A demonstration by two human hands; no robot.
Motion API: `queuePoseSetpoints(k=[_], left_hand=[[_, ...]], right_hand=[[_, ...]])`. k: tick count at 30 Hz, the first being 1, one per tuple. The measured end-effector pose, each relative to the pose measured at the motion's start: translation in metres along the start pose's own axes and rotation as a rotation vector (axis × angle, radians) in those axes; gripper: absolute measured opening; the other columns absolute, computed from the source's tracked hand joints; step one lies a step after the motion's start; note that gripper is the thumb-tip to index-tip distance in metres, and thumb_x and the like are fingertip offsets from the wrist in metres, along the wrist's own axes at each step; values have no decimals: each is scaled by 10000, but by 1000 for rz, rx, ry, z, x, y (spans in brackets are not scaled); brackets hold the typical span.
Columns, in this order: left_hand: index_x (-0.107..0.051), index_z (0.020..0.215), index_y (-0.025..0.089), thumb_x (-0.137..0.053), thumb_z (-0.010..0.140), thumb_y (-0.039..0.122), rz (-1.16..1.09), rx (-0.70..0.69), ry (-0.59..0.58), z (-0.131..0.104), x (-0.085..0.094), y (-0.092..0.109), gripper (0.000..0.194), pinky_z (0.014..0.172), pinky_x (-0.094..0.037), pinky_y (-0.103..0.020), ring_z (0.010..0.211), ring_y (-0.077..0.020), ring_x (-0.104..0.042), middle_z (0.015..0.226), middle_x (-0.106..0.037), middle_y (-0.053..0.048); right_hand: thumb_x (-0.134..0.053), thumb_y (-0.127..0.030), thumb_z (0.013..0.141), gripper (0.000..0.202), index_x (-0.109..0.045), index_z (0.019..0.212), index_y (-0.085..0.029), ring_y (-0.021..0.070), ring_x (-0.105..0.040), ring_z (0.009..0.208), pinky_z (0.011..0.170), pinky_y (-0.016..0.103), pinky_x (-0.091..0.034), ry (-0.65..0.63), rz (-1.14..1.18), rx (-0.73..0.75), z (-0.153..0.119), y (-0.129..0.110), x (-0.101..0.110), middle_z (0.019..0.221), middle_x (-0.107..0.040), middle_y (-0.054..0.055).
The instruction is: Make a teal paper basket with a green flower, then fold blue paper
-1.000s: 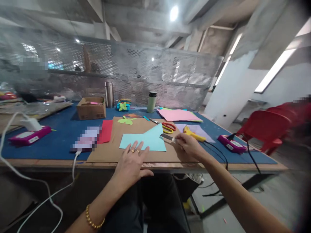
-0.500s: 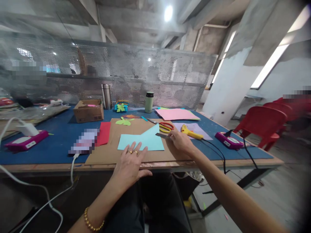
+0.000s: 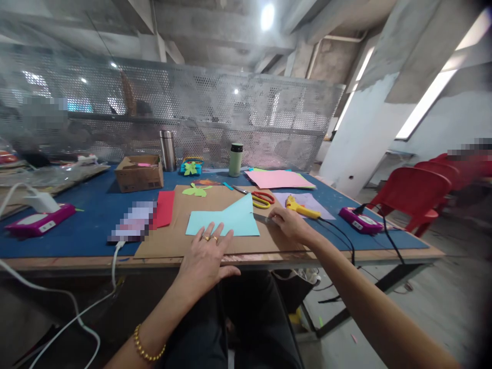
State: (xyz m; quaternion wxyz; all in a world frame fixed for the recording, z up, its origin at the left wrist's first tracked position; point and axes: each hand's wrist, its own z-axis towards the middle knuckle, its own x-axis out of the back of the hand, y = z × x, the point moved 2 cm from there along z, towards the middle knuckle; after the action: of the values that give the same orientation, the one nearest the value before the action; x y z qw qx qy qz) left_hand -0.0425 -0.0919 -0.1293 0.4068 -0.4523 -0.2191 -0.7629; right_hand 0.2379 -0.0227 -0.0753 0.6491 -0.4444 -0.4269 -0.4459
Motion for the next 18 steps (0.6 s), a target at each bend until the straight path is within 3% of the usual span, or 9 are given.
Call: queuePoseSetpoints(k=[4,8,10,15,18], left_hand=[[-515,1502,216,-687,765,735,7,-4,1,0,0,0,918,1193,-357,-586,1462,-395,-419,1552,-507,-159],[-516,1502,229,-673,770,742,4,-2,16,0,-2,-2,908,1198,-355,-571,1464,-382,-418,1561,-499,-150],[-517,1503,231,-666,768,750,4,-1,16,0,-3,-2,912,1199,-355,-570,1466,-382,-415,1563,-497,-149],[-523,1500,230,-656,770,756,5,-7,16,0,-3,-2,909,1199,-353,-572,1463,-380,-420,1550,-512,-148],[-519,1503,228,-650,774,756,4,-4,13,0,-2,-2,909,1199,-352,-576,1464,-382,-417,1555,-507,-148]], right_hand=[[-477,-174,942,247,-722,974,-179,204,-656,863,747,277,-433,-35,-7,33,-13,-3,10,938,-750,76],[-455,-172,940,256,-709,951,-193,203,-654,866,756,280,-423,-150,-18,105,-31,-6,20,928,-744,66],[-444,-184,951,253,-696,944,-203,213,-661,867,732,288,-410,-175,-72,45,-38,-2,26,940,-744,71],[-389,-258,1014,261,-635,1076,-197,269,-677,916,653,316,-360,49,-282,-234,-42,4,33,1073,-723,133],[-395,-232,1016,250,-612,1118,-161,275,-681,934,673,323,-380,6,-322,-213,-42,-9,23,1089,-714,160]])
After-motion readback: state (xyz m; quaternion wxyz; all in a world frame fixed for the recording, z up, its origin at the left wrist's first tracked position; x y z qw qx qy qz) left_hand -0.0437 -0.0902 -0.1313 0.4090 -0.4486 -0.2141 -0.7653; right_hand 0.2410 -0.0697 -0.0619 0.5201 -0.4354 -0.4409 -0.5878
